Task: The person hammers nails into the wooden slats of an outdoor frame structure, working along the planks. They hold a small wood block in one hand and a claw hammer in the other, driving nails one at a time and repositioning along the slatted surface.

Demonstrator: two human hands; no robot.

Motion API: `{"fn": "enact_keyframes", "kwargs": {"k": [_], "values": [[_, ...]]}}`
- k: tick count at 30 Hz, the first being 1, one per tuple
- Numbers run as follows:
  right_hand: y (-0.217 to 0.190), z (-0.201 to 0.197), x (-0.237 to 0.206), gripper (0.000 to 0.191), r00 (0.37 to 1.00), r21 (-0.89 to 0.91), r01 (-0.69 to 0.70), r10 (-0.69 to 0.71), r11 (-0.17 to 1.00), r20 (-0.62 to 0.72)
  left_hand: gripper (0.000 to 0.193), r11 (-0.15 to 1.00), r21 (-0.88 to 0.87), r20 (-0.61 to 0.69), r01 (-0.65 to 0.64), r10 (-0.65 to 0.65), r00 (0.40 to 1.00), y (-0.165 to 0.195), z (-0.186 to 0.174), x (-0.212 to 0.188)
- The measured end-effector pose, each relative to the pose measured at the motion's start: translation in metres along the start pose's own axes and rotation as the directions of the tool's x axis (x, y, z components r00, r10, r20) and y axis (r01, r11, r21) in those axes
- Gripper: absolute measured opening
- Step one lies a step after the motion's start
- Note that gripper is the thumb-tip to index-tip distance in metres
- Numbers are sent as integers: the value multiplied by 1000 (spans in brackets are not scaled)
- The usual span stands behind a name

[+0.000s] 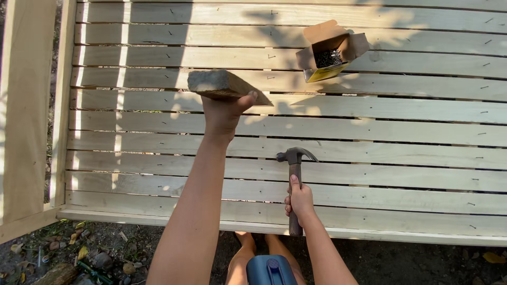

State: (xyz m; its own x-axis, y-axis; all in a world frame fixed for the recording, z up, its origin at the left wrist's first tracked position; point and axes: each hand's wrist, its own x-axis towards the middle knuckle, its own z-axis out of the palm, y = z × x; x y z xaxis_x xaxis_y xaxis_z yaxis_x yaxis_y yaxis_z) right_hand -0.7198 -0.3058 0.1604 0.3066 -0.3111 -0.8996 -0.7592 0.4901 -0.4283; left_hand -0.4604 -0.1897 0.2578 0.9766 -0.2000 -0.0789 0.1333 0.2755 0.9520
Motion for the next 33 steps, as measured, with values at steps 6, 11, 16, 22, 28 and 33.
{"fn": "enact_keyframes", "kwargs": {"k": [6,11,16,22,28,33], "values": [[-12,-8,3,55,1000,-143,-19,19,990,-3,72,989,61,-95,136,-130,987,-59,-62,-60],[-38,-10,-1,46,994,-112,-109,108,988,-13,61,976,105,-144,190,-174,974,-83,-69,-65],[-44,3,-11,40,999,-253,-32,33,967,0,53,987,51,-149,154,-145,978,-85,-74,-50],[-42,18,-24,34,1000,-349,11,-18,937,-17,52,967,17,-316,256,-237,919,-73,-97,-26],[-44,18,-25,33,999,-319,-21,7,948,-44,64,986,-107,-275,131,-156,949,-79,-114,-10],[-54,23,-27,35,998,-410,-7,-20,912,-62,57,976,129,-79,174,-164,983,-91,-106,-39]]}}
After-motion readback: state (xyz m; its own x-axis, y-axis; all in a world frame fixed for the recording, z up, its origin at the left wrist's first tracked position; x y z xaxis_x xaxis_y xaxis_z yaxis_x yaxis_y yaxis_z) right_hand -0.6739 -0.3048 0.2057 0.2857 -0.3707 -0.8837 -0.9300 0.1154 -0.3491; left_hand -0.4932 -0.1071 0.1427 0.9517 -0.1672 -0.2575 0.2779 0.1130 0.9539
